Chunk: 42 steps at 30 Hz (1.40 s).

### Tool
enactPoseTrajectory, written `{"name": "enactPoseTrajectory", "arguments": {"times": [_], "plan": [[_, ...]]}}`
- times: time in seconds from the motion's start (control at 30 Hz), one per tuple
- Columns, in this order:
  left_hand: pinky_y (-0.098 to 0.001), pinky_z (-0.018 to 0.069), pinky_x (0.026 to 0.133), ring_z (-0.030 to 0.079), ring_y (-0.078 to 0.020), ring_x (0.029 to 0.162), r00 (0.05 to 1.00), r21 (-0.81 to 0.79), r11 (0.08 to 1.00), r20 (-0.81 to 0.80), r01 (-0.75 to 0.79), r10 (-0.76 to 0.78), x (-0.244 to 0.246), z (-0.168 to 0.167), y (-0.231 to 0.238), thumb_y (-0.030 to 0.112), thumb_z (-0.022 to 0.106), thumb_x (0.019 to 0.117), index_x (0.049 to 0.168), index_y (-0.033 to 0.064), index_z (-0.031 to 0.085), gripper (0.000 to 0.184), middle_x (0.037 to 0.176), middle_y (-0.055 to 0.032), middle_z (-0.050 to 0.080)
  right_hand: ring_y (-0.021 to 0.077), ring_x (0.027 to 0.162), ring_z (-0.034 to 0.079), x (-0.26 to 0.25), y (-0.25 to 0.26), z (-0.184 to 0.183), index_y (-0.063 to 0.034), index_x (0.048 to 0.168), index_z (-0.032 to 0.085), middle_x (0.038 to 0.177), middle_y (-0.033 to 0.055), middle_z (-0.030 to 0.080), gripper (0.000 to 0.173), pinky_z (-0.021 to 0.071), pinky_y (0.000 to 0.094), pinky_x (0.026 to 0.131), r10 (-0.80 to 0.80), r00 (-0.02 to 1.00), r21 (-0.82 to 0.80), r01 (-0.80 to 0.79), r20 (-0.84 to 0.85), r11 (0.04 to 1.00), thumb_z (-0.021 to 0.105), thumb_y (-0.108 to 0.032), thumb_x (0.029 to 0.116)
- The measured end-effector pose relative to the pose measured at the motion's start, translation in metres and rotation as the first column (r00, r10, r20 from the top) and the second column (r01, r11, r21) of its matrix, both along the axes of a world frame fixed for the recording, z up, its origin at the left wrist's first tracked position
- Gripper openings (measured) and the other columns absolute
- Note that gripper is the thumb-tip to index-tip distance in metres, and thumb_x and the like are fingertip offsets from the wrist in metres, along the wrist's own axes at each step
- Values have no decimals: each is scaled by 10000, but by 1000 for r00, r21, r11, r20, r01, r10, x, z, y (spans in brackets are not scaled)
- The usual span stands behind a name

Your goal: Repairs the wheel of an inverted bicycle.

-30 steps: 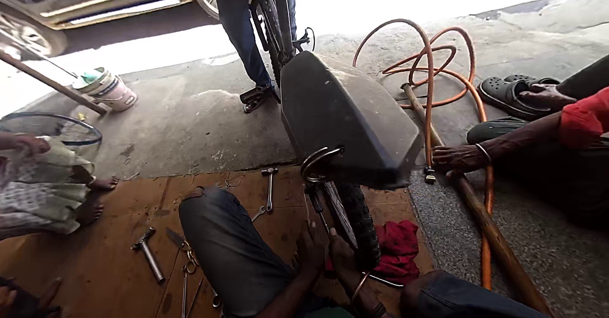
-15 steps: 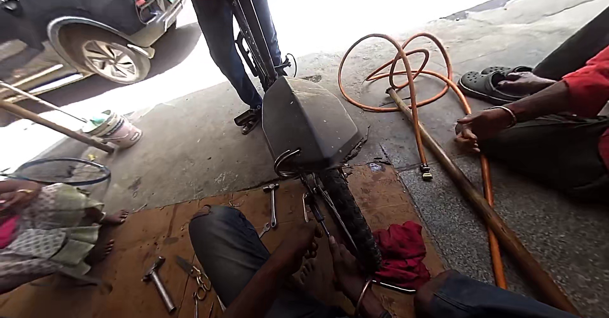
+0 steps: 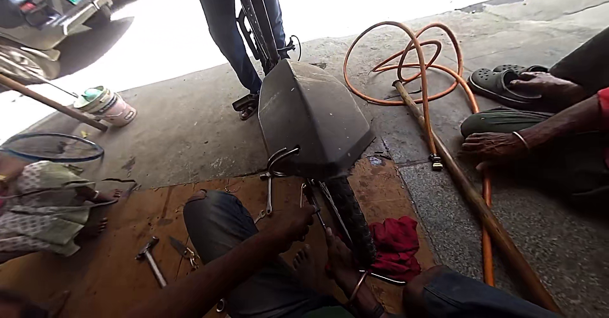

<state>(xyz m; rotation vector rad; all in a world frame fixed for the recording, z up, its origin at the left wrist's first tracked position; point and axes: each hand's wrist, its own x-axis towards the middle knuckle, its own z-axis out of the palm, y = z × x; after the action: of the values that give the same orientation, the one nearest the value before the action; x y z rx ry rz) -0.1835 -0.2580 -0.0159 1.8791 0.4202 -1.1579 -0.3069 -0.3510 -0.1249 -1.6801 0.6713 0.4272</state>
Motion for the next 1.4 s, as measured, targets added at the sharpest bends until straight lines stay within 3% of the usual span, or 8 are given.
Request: {"name": "enactPoseTrajectory", "arguments": {"times": [0.33,0.43,0.6,0.77,0.97,1.13,1.2,1.4], "plan": [[-232,414,464,443,-94,480,995,76,997,92,16,-23,-10,-9,7,416,313,1132,1188,39,556,452,738,-27,525,157,622,502,-1,5,2,-13,1005,655,710,36,527,518,461,383,662,-66,996,19,65,63,998,304,-374,1125],[-371,506,624,567,-192,618,959,223,971,244,88,-143,-28,-29,5,408,336,1121,1014,31,629,489,767,-80,585,150,589,490,0,5,-2,-17,1051,658,695,29,519,541,456,369,612,-71,997,47,69,38,997,295,-412,1123],[-457,561,757,659,-242,767,831,230,973,546,-26,-106,-72,-121,2,395,303,1104,1243,58,597,468,819,-85,643,183,647,530,4,1,-4,-30,1018,647,724,61,536,617,480,404,652,-42,999,42,41,30,998,208,-452,1121],[-503,567,858,710,-287,960,827,315,949,540,-24,-159,-75,-183,1,443,256,1105,1318,89,578,524,991,-124,715,183,657,524,5,6,4,-31,973,636,728,62,531,600,478,396,680,-74,997,37,75,-25,996,222,-439,1125],[-427,563,710,641,-220,713,795,70,991,605,-110,46,-76,-141,16,222,362,1085,1352,21,557,387,837,-96,650,186,635,510,10,8,-2,-10,989,640,726,63,526,599,476,391,664,-58,996,77,63,-66,995,260,-453,1124],[-322,479,526,522,-133,552,926,54,995,363,87,-100,-41,-84,45,189,361,1100,1456,63,496,401,828,-49,617,291,862,644,7,6,9,17,1154,670,936,180,667,612,508,507,845,21,1000,-1,-21,-11,1000,309,-474,1109],[-282,448,472,488,-110,505,958,7,991,255,137,-134,-22,-62,52,180,373,1101,1465,64,467,394,823,-38,599,288,817,630,6,5,8,6,1124,650,905,169,639,632,512,498,799,38,999,7,-38,-29,999,292,-515,1103],[-183,331,406,357,-41,444,996,-136,991,-86,11,-23,27,-13,46,261,398,1108,1226,82,559,268,724,32,505,344,957,659,5,4,7,7,1166,660,1023,216,675,674,497,553,882,70,997,0,-70,-25,998,293,-553,1090]]}}
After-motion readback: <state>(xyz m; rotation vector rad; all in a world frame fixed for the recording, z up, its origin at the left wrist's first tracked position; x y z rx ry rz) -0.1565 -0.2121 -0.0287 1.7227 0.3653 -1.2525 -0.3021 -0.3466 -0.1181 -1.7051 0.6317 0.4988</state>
